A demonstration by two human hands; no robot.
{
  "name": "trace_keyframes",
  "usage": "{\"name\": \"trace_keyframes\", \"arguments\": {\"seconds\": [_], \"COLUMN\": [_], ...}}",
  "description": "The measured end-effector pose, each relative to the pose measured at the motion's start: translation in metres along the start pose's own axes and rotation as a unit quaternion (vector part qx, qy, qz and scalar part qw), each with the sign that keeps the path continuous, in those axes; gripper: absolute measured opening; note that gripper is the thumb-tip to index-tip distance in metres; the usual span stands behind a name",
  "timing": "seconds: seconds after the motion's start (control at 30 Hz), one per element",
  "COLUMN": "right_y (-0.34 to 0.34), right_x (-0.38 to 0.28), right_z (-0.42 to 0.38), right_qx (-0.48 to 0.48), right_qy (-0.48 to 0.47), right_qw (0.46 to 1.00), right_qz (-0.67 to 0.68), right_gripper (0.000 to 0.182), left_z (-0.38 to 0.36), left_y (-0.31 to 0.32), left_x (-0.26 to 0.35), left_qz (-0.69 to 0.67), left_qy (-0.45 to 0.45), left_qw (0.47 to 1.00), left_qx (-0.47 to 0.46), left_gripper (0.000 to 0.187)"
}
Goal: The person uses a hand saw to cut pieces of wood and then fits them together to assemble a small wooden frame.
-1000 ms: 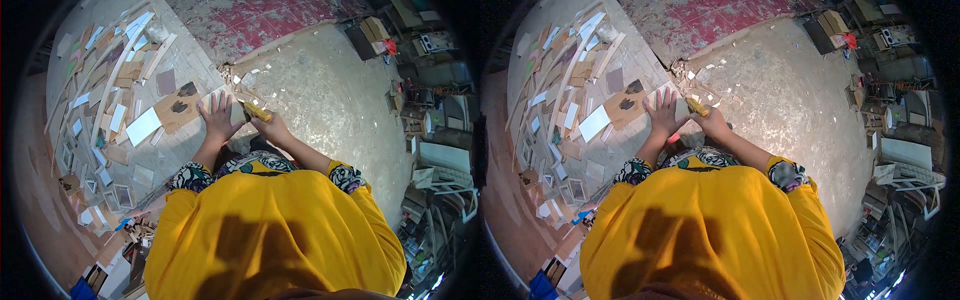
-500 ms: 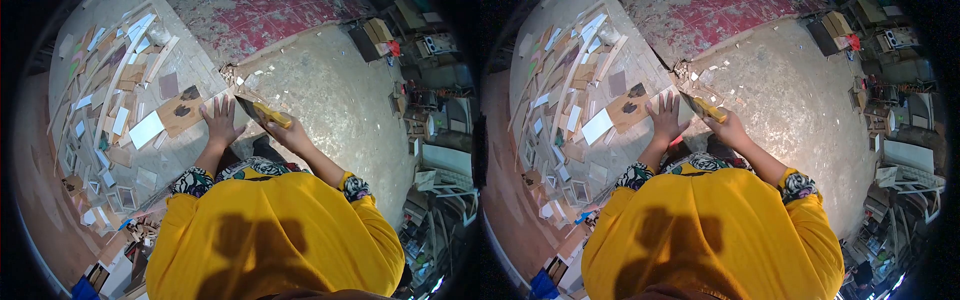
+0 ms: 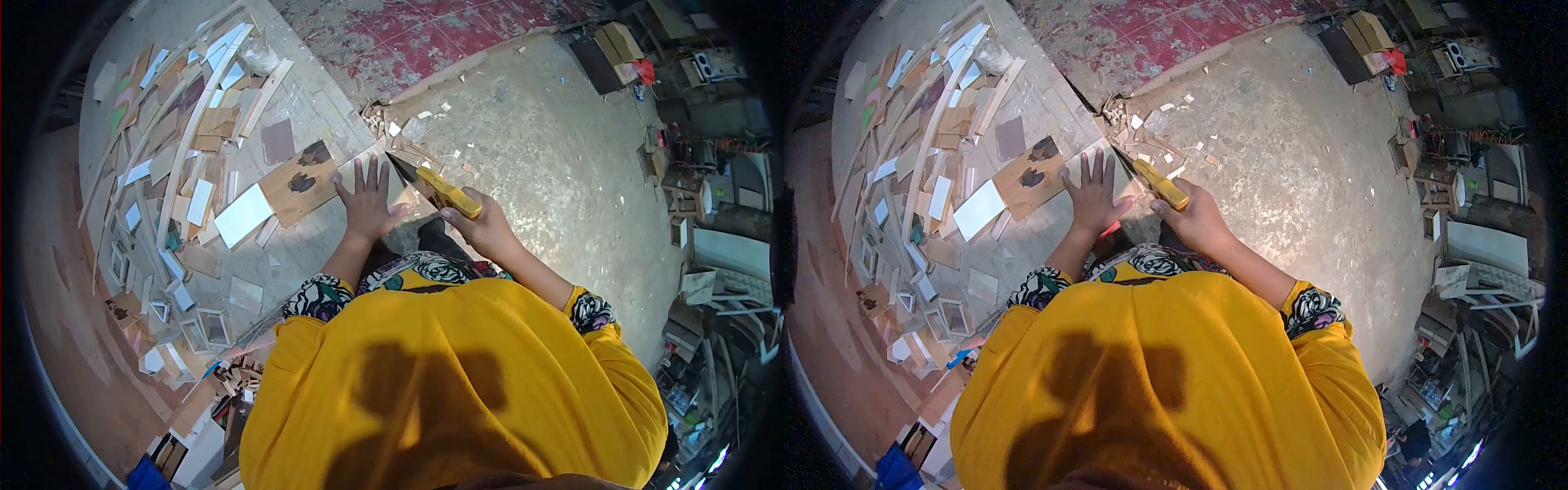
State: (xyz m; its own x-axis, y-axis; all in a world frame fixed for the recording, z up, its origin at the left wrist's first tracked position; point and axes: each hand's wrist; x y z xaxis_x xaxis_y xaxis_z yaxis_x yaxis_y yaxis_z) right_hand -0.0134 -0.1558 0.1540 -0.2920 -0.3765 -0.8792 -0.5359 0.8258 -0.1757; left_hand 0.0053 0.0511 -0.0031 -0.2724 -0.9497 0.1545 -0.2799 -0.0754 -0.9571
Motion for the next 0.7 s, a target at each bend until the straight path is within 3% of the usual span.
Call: {"name": "trace_keyframes", "arguments": {"seconds": [0.07,0.13,0.17,0.23,0.47,0.53,0.7], "right_y": [0.002,0.009,0.010,0.011,0.014,0.013,0.021], "right_x": [0.010,0.020,0.023,0.010,0.032,0.032,0.045], "right_z": [0.004,0.010,0.011,0.011,0.035,0.040,0.042], "right_qx": [0.005,0.044,0.044,0.014,0.014,0.001,0.023], "right_qy": [-0.007,-0.118,-0.116,0.030,0.055,0.025,-0.014], "right_qw": [1.000,0.988,0.989,0.999,0.997,0.983,0.999], "right_qz": [-0.010,-0.084,-0.085,0.029,0.056,0.183,0.041], "right_gripper": [0.022,0.023,0.023,0.027,0.026,0.025,0.026], "left_z": [0.000,0.000,0.000,0.000,0.000,-0.001,0.001], "left_y": [0.000,-0.004,-0.006,-0.006,-0.010,-0.010,-0.011], "left_x": [0.000,0.002,0.002,0.003,0.004,0.003,0.004], "left_qz": [0.002,0.001,0.006,0.010,0.014,0.015,-0.007], "left_qy": [-0.001,-0.003,-0.007,-0.012,-0.020,-0.021,-0.029], "left_qw": [1.000,1.000,1.000,1.000,0.999,0.999,0.997], "left_qx": [0.001,0.001,-0.011,-0.023,-0.037,-0.044,-0.076], "left_gripper": [0.090,0.090,0.090,0.090,0.090,0.090,0.093]}}
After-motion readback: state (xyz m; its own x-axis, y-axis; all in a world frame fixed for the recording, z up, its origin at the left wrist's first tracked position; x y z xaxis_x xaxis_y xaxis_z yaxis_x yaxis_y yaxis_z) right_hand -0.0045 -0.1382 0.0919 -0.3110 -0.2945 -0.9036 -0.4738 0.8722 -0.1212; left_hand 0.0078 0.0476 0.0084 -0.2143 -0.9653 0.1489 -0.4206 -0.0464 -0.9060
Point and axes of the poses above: each hand's wrist, its own z-axis towards the middle knuckle, its own y-axis out of the palm, x = y × z, and after that the axes turned 14 degrees about -x, right-handed
